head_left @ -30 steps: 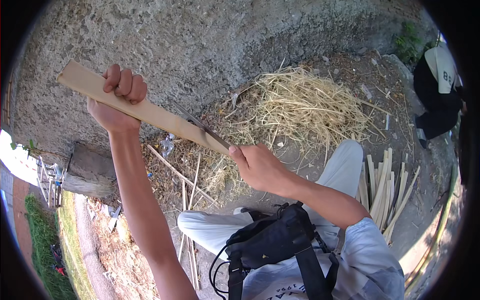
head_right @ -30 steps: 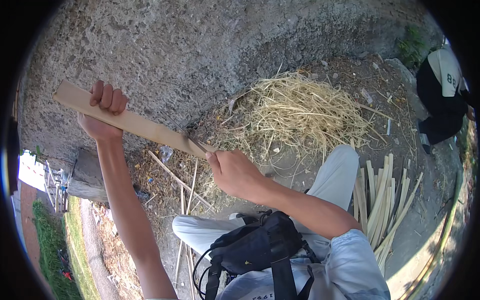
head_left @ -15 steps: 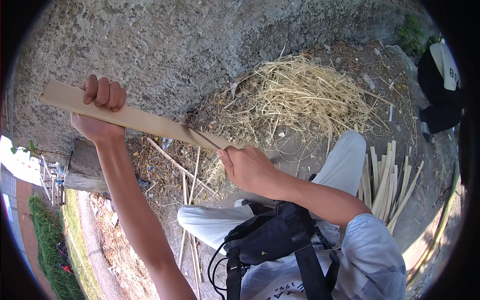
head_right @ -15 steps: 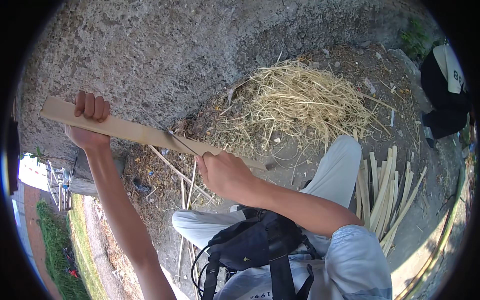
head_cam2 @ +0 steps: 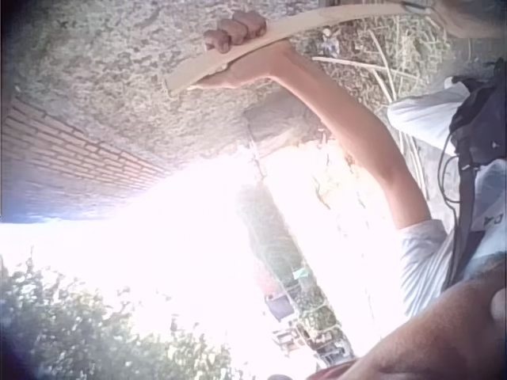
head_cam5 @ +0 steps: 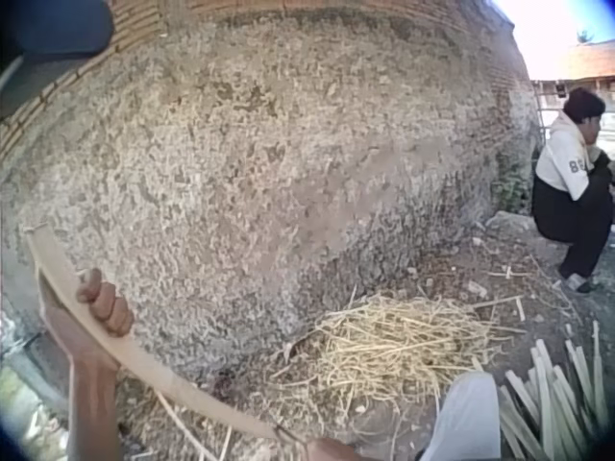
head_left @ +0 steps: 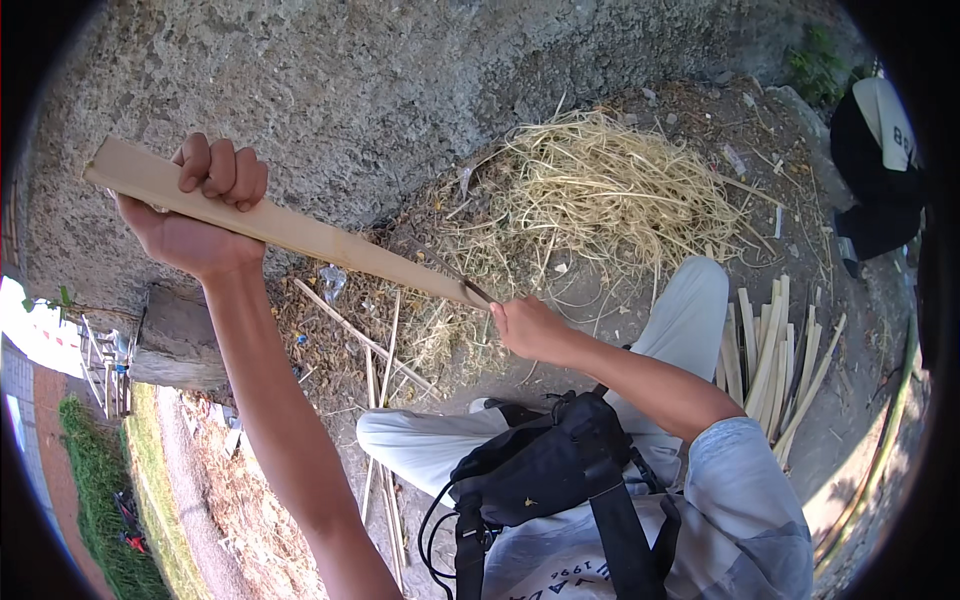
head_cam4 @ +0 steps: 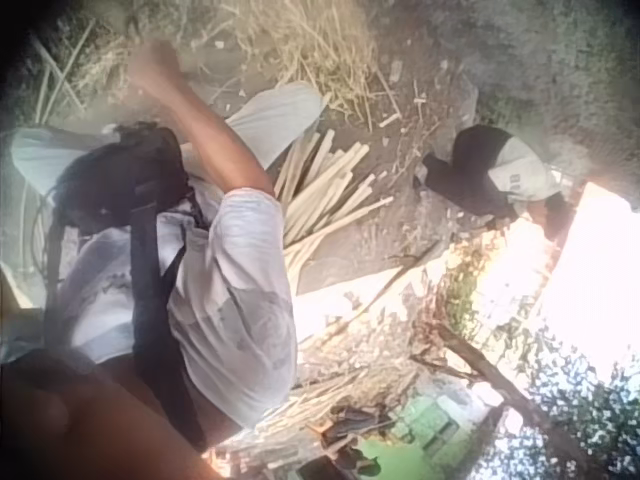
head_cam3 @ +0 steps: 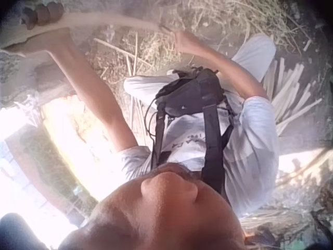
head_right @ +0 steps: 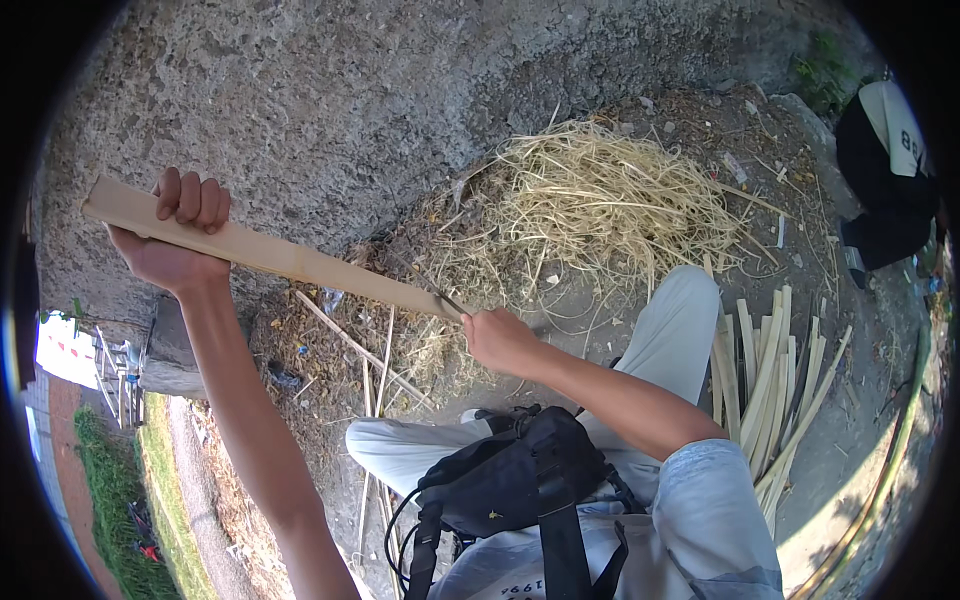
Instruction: The person scrapes and shapes a bamboo strip using a knife, shaving along its surface and edges while turning the strip by hand.
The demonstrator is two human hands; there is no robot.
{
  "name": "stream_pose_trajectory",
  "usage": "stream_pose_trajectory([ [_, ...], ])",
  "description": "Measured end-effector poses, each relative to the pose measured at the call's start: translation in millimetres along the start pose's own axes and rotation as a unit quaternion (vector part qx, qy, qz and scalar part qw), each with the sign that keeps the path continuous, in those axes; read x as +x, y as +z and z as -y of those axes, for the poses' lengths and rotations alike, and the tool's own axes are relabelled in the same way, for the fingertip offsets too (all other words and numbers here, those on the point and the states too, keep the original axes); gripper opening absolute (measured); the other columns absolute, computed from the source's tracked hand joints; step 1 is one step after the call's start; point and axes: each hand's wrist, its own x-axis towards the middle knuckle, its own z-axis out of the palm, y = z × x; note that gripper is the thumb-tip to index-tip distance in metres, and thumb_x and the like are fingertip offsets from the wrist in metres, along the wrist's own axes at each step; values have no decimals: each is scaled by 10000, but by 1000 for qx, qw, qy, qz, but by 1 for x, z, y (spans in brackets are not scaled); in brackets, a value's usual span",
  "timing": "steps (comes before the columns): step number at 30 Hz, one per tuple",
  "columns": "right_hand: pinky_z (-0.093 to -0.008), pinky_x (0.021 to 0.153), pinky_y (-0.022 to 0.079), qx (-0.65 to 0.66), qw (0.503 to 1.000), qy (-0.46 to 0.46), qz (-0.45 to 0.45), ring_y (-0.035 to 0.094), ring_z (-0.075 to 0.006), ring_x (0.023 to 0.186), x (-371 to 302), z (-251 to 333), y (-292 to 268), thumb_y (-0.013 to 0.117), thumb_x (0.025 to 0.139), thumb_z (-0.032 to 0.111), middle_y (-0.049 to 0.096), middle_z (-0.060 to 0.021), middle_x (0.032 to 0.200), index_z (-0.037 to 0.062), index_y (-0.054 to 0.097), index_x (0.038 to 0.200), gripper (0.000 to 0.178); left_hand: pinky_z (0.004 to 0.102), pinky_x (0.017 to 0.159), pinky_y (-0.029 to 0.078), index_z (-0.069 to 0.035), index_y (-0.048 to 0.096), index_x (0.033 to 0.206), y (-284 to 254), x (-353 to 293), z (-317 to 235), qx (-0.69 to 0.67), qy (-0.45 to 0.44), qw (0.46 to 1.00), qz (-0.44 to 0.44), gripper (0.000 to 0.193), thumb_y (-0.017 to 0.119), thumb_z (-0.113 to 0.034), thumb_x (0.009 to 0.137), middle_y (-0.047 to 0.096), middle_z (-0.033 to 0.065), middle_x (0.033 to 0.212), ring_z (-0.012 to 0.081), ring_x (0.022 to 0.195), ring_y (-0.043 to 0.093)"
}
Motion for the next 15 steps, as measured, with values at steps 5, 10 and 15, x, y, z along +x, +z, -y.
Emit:
stream_pose_trajectory([
  [5,-493,654,522,-14,998,45,35,634,-404,617,1,12,-19,376,1015,274,606,-227,602,-52,625,739,494,269,468,175,-157,310,681,-1,-4,1,10,12,1000,-13,657,363,-792,840,241,-17,586,108,515,174],
  [10,-511,681,513,40,996,-76,-25,635,-415,645,-12,72,-58,388,1009,283,626,-223,647,-29,647,783,465,271,503,202,-149,299,699,-3,2,0,-29,-19,998,60,538,517,-620,840,241,-19,612,106,540,206],
  [15,-514,653,502,-80,991,85,58,628,-428,627,-2,-70,20,415,1004,297,635,-236,667,-34,648,778,463,270,509,213,-134,286,693,-7,6,0,69,-28,997,13,310,543,-251,821,234,-15,615,105,553,207],
])
